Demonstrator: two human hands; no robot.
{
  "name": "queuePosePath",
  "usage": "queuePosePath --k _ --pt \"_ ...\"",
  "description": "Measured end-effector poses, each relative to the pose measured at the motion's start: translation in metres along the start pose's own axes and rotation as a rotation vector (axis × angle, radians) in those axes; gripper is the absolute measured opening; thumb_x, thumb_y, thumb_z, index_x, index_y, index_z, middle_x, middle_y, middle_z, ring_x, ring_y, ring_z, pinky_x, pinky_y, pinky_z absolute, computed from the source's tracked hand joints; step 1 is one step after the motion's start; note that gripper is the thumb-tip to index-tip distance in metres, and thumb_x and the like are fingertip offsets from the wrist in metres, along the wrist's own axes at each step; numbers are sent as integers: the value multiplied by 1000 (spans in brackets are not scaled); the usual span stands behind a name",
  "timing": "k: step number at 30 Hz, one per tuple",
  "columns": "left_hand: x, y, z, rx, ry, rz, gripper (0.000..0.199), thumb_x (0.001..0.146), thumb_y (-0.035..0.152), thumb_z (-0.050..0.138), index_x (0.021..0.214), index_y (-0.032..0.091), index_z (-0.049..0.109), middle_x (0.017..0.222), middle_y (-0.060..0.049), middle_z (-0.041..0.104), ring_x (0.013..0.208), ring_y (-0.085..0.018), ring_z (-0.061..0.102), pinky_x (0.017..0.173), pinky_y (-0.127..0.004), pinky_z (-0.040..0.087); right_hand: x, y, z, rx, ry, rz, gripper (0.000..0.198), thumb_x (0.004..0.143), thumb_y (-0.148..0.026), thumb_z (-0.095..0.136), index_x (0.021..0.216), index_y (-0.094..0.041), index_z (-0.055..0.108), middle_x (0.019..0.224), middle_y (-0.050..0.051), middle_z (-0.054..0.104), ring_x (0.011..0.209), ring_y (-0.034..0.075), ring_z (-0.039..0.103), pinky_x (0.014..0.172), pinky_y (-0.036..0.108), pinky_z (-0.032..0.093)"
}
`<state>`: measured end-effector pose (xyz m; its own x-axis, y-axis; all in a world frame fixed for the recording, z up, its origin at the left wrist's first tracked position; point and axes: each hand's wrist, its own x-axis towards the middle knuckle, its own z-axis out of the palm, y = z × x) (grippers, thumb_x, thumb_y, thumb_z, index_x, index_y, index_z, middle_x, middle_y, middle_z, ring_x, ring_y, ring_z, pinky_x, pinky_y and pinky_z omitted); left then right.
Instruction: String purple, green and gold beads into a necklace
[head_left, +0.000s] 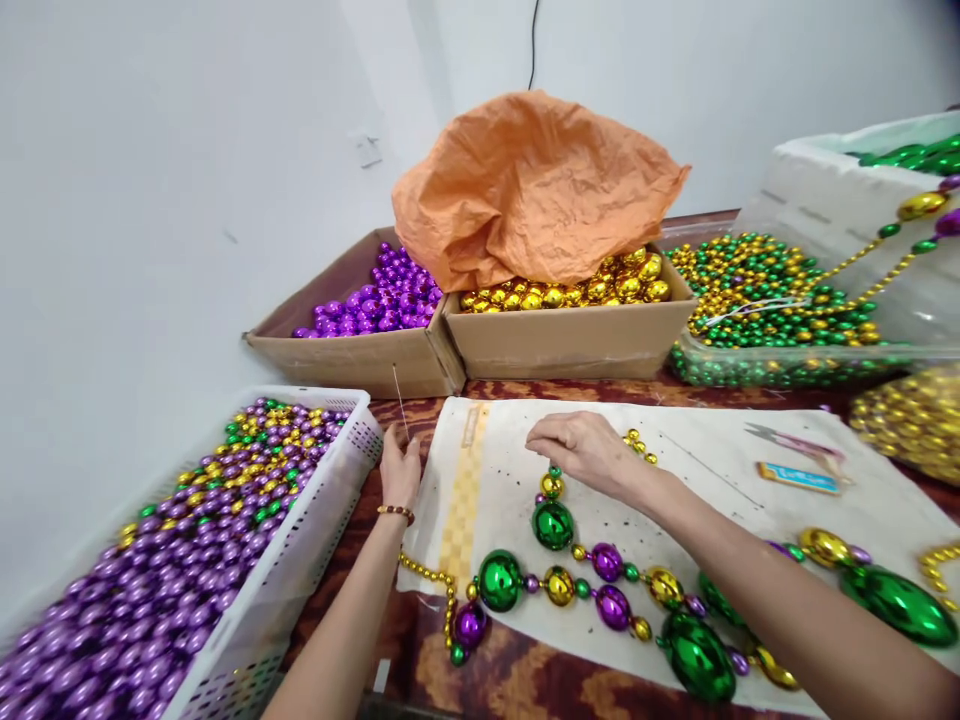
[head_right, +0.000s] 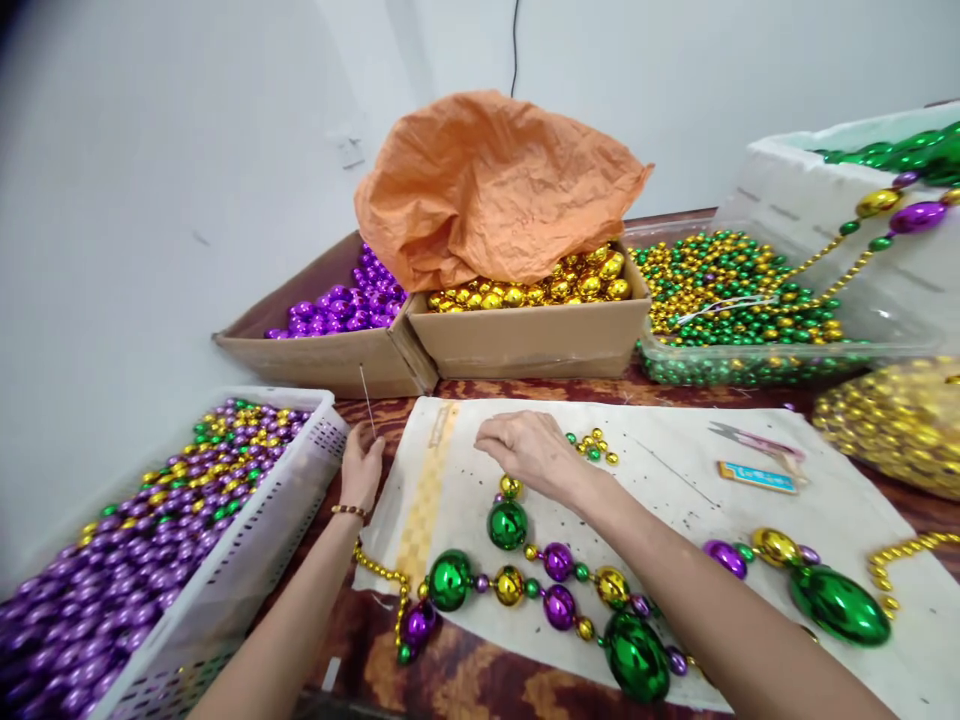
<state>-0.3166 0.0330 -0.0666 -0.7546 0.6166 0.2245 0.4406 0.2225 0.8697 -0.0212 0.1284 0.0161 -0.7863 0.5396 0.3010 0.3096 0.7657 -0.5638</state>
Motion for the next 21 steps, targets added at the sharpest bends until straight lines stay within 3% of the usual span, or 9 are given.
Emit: queuePosePath --k 2,5,7,9,11,14,18,21 --pt "-4 -1 -3 2 -15 -12 35 78 28 60 110 14 62 105 -12 68 98 -24 62 90 -38 46 -1 1 -2 21 31 6 19 93 -24 51 87 -21 69 84 0 70 79 14 62 69 22 37" --pt "-26 17 -4 -13 -52 12 27 79 35 58 93 14 68 85 -8 70 81 -21 63 79 -34 49 -2 3 -5 117 43 59 19 92 -22 52 84 -21 69 81 0 69 74 13 63 66 22 38" --pt "-45 39 -2 -63 -157 39 29 81 38 57 93 15 69 76 -5 68 70 -18 62 72 -30 50 -1 3 -5 232 20 105 18 90 -22 52 83 -20 69 77 -1 68 67 12 63 62 21 39" --pt "-62 64 4 -156 -339 40 30 82 39 58 96 16 69 74 -4 67 65 -16 60 65 -27 49 2 2 -5 363 -3 131 18 89 -22 52 82 -19 68 76 -1 68 63 11 63 60 20 41" --pt "-76 85 15 -283 -503 -10 30 81 40 60 95 16 70 80 -6 68 71 -17 61 59 -25 48 7 -1 -4 482 -30 121 18 88 -22 51 82 -18 68 76 -1 67 62 11 64 59 19 43" --pt "-90 103 34 -470 -597 -132 28 79 40 64 91 15 70 91 -9 68 85 -20 62 61 -24 48 14 -3 -1 579 -86 86 18 87 -22 51 81 -16 67 76 0 67 61 11 64 56 18 46" --pt "-98 107 48 -606 -659 -236 24 78 37 66 88 15 70 90 -8 70 87 -19 62 73 -26 47 24 1 4 512 -89 157 20 89 -20 47 84 -15 65 75 0 68 64 11 66 59 17 48" --pt "-99 104 49 -606 -733 -303 24 79 37 66 91 16 70 84 -7 70 81 -18 62 73 -26 46 28 1 6 391 -74 282 22 93 -23 44 91 -15 65 84 0 71 66 10 67 60 15 47"
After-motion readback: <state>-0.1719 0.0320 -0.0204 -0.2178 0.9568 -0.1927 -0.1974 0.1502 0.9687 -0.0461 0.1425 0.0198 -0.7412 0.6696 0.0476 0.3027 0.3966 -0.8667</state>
